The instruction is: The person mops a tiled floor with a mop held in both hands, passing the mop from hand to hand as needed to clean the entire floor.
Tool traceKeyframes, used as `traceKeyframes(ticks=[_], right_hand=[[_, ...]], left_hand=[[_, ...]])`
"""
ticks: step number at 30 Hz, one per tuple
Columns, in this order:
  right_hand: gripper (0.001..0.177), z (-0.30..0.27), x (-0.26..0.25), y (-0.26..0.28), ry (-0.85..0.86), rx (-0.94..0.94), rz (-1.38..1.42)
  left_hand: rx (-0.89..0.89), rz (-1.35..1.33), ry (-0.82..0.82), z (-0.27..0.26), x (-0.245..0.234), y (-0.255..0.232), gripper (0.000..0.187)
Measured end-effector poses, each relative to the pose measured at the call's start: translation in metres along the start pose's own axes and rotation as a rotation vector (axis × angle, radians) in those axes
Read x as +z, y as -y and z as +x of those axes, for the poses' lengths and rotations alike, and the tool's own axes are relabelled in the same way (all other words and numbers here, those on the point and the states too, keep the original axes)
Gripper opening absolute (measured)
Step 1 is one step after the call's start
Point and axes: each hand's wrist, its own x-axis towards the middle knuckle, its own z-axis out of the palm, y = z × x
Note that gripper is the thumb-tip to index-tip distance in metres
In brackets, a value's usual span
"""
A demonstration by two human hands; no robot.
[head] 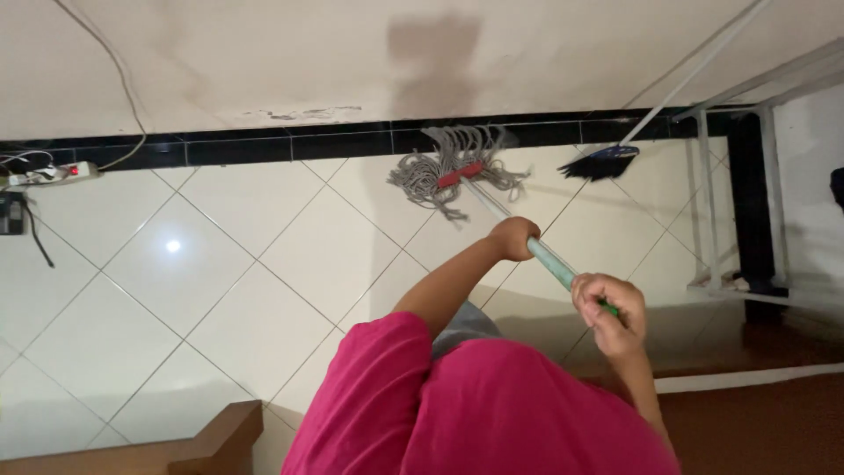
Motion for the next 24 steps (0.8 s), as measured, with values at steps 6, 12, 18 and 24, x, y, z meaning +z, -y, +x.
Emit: traceKeyframes(ticks=[6, 12, 18, 24], right_hand=[[0.014, -0.049, 0.069, -0.004, 0.175, -0.072, 0.100], [0.019, -0.092, 0.171, -0.082, 0.322, 0.021, 0.469], [0.034, -0.140, 0.257, -0.125, 0.282, 0.072, 0.441], [0.039, -0.220, 0.182, -0.066, 0.042, 0.387, 0.168]], left_hand=[[-0.218, 0.145, 0.073, -0.137, -0.019, -0.001, 0.017], [-0.322, 0.254, -0.197, -0.334, -0.042, 0.061, 0.018], [-0.504, 0.327, -0.117, -0.443, -0.047, 0.125, 0.015], [-0.479, -0.007, 0.149, -0.397, -0.013, 0.041, 0.031]])
